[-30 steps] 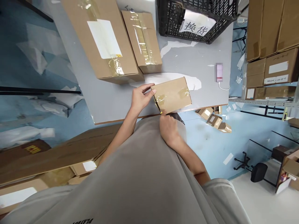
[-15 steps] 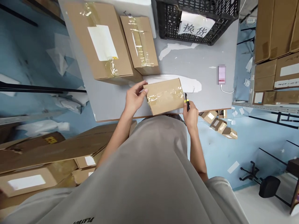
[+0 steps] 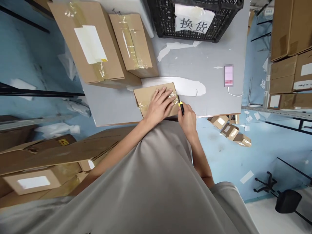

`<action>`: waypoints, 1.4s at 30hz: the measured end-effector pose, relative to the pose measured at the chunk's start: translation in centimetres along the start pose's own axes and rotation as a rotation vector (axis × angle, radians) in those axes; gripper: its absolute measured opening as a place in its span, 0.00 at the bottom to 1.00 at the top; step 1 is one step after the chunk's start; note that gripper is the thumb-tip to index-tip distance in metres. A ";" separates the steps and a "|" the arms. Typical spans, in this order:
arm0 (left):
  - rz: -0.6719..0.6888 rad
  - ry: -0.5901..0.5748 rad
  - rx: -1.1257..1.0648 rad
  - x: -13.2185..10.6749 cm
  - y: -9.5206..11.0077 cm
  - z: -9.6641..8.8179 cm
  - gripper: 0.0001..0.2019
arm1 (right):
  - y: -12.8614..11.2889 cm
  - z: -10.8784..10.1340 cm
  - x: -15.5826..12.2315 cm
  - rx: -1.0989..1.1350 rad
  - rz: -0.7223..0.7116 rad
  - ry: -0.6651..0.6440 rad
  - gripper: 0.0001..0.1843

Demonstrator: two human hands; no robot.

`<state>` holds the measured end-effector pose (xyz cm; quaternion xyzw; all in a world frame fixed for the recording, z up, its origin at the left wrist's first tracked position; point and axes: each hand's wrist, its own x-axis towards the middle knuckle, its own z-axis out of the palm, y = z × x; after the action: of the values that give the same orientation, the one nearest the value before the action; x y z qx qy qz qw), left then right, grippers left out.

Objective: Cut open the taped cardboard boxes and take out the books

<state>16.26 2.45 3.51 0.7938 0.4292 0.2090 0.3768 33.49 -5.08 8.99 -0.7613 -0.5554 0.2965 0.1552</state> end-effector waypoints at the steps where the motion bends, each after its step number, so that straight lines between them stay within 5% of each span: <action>1: -0.002 0.002 0.008 -0.1 -0.1 0.0 0.21 | -0.1 0.0 0.2 0.003 -0.016 -0.009 0.24; 23: -0.016 0.016 -0.037 -0.1 -0.2 0.1 0.21 | -6.9 -0.8 1.8 -0.379 0.195 -0.165 0.28; 34: 0.010 0.019 -0.040 -0.2 -0.4 0.4 0.22 | -8.1 -2.0 0.5 -0.487 0.291 -0.242 0.19; 42: 0.080 0.009 0.100 -0.9 -0.4 1.2 0.23 | -8.1 -2.3 -0.8 -0.560 0.335 -0.310 0.22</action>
<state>16.32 1.35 2.44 0.8272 0.4088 0.2058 0.3260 28.68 -2.89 15.56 -0.8008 -0.4994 0.2660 -0.1963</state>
